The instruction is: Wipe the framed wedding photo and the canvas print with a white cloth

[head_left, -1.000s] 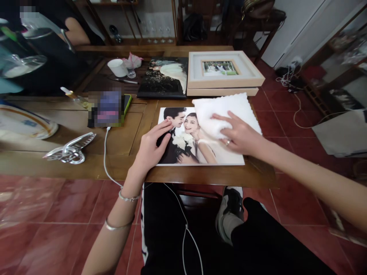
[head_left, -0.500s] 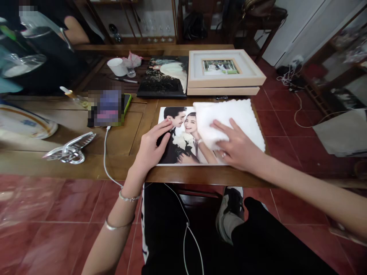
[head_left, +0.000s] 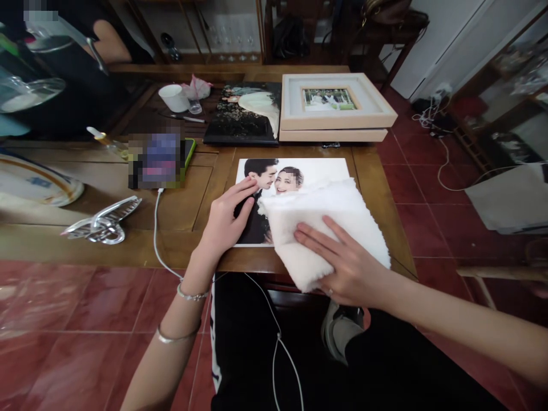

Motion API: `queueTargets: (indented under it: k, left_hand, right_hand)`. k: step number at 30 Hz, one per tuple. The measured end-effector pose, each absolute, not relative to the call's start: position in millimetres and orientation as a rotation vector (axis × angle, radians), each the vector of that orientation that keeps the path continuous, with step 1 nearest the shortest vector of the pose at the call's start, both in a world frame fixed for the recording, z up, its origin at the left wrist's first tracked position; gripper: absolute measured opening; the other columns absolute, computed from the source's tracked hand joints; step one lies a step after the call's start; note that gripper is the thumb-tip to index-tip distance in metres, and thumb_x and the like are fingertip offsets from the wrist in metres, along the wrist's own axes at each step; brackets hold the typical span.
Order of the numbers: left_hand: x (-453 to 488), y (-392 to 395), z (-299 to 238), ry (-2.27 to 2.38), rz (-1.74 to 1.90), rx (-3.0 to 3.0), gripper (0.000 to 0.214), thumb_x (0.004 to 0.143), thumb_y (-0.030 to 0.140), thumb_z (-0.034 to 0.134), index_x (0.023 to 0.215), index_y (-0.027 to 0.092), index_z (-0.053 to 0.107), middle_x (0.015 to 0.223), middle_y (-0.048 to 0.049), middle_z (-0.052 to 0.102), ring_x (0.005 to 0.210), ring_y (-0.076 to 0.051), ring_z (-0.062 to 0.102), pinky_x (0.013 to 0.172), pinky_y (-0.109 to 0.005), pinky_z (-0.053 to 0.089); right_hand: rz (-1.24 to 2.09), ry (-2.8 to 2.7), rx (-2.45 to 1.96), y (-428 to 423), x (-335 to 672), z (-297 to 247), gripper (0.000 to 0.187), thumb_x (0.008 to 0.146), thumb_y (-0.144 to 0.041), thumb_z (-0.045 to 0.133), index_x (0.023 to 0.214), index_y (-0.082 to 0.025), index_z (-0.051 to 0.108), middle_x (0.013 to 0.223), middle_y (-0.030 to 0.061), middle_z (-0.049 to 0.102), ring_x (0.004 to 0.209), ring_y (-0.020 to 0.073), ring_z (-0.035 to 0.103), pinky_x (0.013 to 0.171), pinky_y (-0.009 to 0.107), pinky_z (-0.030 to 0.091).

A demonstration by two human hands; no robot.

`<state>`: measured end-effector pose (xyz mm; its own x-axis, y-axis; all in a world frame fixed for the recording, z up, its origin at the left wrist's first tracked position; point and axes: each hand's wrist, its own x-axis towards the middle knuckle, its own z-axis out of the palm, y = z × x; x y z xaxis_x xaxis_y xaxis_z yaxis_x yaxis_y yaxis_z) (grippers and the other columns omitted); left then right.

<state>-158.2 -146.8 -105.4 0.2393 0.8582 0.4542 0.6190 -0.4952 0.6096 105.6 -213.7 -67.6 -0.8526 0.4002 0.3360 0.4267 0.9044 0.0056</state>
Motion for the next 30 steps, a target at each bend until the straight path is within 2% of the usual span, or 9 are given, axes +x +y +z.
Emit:
queueTargets:
  k: [3, 7, 10, 13, 15, 19, 21, 27, 30]
  left_hand:
    - [-158.1, -147.3, -105.0, 1.377, 1.112, 2.213, 0.032, 0.099, 0.026, 0.049, 0.122, 0.014, 0.067, 0.134, -0.0111, 0.063, 0.13, -0.023, 0.056, 0.113, -0.044, 0.043]
    - [-158.0, -147.7, -104.9, 1.396, 1.108, 2.199, 0.032, 0.099, 0.027, 0.049, 0.122, 0.015, 0.067, 0.135, -0.0105, 0.063, 0.129, -0.023, 0.057, 0.113, -0.044, 0.043]
    - [-158.2, -147.7, -104.7, 1.394, 1.108, 2.194, 0.032, 0.099, 0.028, 0.049, 0.122, 0.016, 0.067, 0.135, -0.0103, 0.063, 0.129, -0.024, 0.057, 0.113, -0.045, 0.043]
    - [-158.4, -147.5, -104.3, 1.394, 1.103, 2.198, 0.032, 0.099, 0.028, 0.049, 0.122, 0.014, 0.067, 0.134, -0.0114, 0.063, 0.129, -0.024, 0.057, 0.113, -0.044, 0.043]
    - [-158.5, -147.4, -104.2, 1.399, 1.096, 2.201, 0.032, 0.099, 0.028, 0.049, 0.122, 0.015, 0.067, 0.134, -0.011, 0.063, 0.129, -0.024, 0.057, 0.113, -0.044, 0.044]
    - [-158.2, -147.5, -104.6, 1.408, 1.092, 2.201, 0.032, 0.099, 0.028, 0.048, 0.122, 0.017, 0.067, 0.135, -0.0097, 0.063, 0.129, -0.023, 0.057, 0.113, -0.045, 0.043]
    - [-158.1, -147.6, -104.9, 1.412, 1.094, 2.201, 0.032, 0.099, 0.028, 0.048, 0.122, 0.017, 0.067, 0.135, -0.0099, 0.063, 0.129, -0.023, 0.057, 0.113, -0.045, 0.043]
    - [-157.5, -147.2, -104.0, 1.399, 1.082, 2.209, 0.032, 0.1, 0.029, 0.047, 0.122, 0.017, 0.067, 0.134, -0.0095, 0.063, 0.13, -0.023, 0.056, 0.113, -0.045, 0.043]
    - [-157.1, -147.0, -103.1, 1.4, 1.078, 2.203, 0.032, 0.1, 0.029, 0.047, 0.123, 0.017, 0.066, 0.135, -0.0087, 0.063, 0.131, -0.023, 0.055, 0.114, -0.045, 0.042]
  right_hand:
    - [-0.028, -2.735, -0.682, -188.0, 108.1, -67.7, 0.019, 0.082, -0.015, 0.055, 0.075, -0.018, 0.073, 0.135, 0.0219, 0.06, 0.133, 0.0362, 0.05, 0.108, 0.065, 0.04]
    - [0.004, -2.763, -0.833, -138.6, 114.8, -68.0, 0.022, 0.082, -0.013, 0.055, 0.094, -0.014, 0.074, 0.138, 0.0205, 0.058, 0.135, 0.0327, 0.049, 0.11, 0.064, 0.036]
    - [-0.036, -2.735, -0.936, -96.7, 121.6, -67.7, 0.023, 0.086, -0.013, 0.05, 0.096, -0.012, 0.071, 0.129, 0.0207, 0.064, 0.129, 0.0333, 0.053, 0.108, 0.061, 0.038]
    - [-0.047, -2.682, -1.095, -66.3, 127.1, -67.8, 0.024, 0.087, -0.015, 0.047, 0.093, -0.012, 0.069, 0.11, 0.0187, 0.07, 0.109, 0.0335, 0.062, 0.099, 0.056, 0.045]
    - [-0.049, -2.661, -1.143, -60.5, 128.0, -68.8, 0.023, 0.087, -0.015, 0.046, 0.091, -0.012, 0.068, 0.104, 0.0182, 0.071, 0.106, 0.0341, 0.063, 0.096, 0.055, 0.046]
    - [-0.044, -2.652, -1.066, -89.9, 121.6, -72.5, 0.022, 0.084, -0.012, 0.049, 0.092, -0.011, 0.07, 0.132, 0.0234, 0.06, 0.134, 0.0361, 0.048, 0.109, 0.064, 0.034]
    - [-0.025, -2.669, -1.011, -118.7, 115.9, -73.7, 0.02, 0.083, -0.013, 0.054, 0.092, -0.012, 0.072, 0.14, 0.0231, 0.055, 0.138, 0.0367, 0.043, 0.111, 0.067, 0.03]
    - [-0.029, -2.759, -0.753, -203.1, 98.6, -67.7, 0.014, 0.077, -0.015, 0.061, 0.075, -0.02, 0.074, 0.138, 0.0175, 0.059, 0.137, 0.0411, 0.043, 0.109, 0.07, 0.034]
    - [-0.086, -2.857, -0.722, -222.3, 93.0, -61.2, 0.026, 0.083, -0.02, 0.056, 0.06, -0.024, 0.068, 0.136, 0.0129, 0.062, 0.137, 0.041, 0.042, 0.11, 0.067, 0.036]
